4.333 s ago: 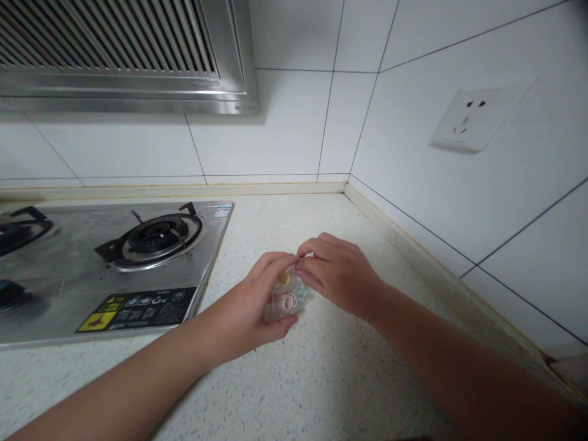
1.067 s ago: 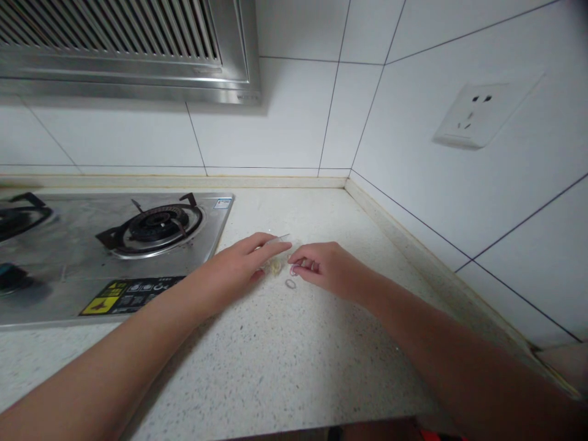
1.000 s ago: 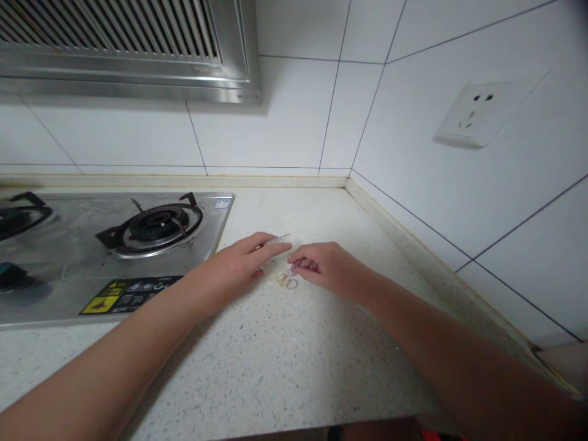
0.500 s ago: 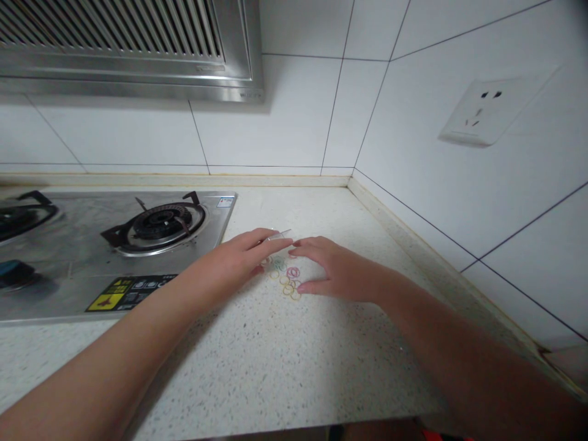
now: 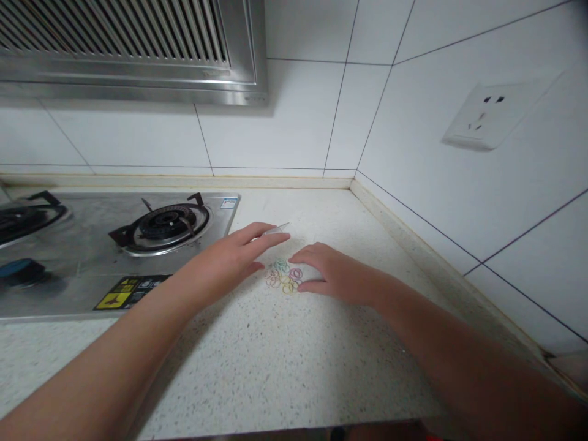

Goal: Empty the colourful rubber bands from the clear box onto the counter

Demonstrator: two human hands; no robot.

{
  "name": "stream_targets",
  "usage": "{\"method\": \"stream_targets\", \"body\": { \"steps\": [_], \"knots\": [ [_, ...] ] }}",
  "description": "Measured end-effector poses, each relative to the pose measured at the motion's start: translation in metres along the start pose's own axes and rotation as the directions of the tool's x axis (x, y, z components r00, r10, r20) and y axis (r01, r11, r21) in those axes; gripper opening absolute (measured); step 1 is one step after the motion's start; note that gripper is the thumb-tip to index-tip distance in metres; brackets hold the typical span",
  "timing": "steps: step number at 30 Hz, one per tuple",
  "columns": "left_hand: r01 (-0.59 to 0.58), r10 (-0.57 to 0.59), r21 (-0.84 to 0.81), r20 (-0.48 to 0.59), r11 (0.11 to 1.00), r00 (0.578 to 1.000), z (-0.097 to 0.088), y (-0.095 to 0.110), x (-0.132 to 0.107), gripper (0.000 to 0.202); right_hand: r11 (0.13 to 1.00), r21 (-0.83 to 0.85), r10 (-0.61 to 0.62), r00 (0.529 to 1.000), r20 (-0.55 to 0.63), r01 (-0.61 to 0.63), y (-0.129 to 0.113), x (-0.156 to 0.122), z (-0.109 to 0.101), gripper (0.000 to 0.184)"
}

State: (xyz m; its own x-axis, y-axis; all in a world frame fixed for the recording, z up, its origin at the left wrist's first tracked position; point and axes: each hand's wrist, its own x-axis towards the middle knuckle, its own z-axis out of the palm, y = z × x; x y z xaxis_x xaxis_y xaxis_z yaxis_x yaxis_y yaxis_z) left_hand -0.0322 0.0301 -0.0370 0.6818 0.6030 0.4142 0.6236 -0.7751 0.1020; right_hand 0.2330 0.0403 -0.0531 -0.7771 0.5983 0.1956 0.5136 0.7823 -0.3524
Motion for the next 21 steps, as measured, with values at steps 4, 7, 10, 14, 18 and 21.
{"method": "stream_targets", "body": {
  "steps": [4, 7, 10, 14, 18, 21],
  "knots": [
    [0.057, -0.058, -0.014, -0.031, 0.998, 0.998, 0.000, 0.000, 0.000, 0.065, 1.000, 0.014, 0.026, 0.999, -0.030, -0.025, -0.001, 0.003, 0.004, 0.040],
    [0.110, -0.112, -0.041, -0.059, 0.993, 0.992, -0.001, 0.002, 0.001, 0.066, 0.998, 0.024, 0.061, 0.997, -0.051, -0.060, -0.003, 0.006, 0.010, 0.036],
    [0.129, -0.133, -0.053, -0.087, 0.990, 0.987, -0.001, 0.003, 0.001, 0.065, 0.998, 0.027, 0.065, 0.994, -0.087, -0.063, -0.006, 0.011, 0.016, 0.031],
    [0.154, -0.163, -0.069, -0.153, 0.986, 0.975, -0.001, 0.001, 0.003, 0.065, 0.997, 0.063, 0.041, 0.989, -0.139, -0.033, -0.013, 0.016, 0.020, 0.029],
    [0.178, -0.199, -0.111, -0.222, 0.978, 0.955, -0.002, -0.002, 0.003, 0.065, 0.999, -0.027, 0.017, 0.982, -0.187, -0.023, -0.022, 0.017, 0.020, 0.048],
    [0.203, -0.231, -0.139, -0.229, 0.969, 0.946, -0.002, -0.005, 0.004, 0.064, 0.982, -0.187, -0.031, 0.997, -0.067, 0.018, -0.026, 0.019, 0.020, 0.054]
  ]
}}
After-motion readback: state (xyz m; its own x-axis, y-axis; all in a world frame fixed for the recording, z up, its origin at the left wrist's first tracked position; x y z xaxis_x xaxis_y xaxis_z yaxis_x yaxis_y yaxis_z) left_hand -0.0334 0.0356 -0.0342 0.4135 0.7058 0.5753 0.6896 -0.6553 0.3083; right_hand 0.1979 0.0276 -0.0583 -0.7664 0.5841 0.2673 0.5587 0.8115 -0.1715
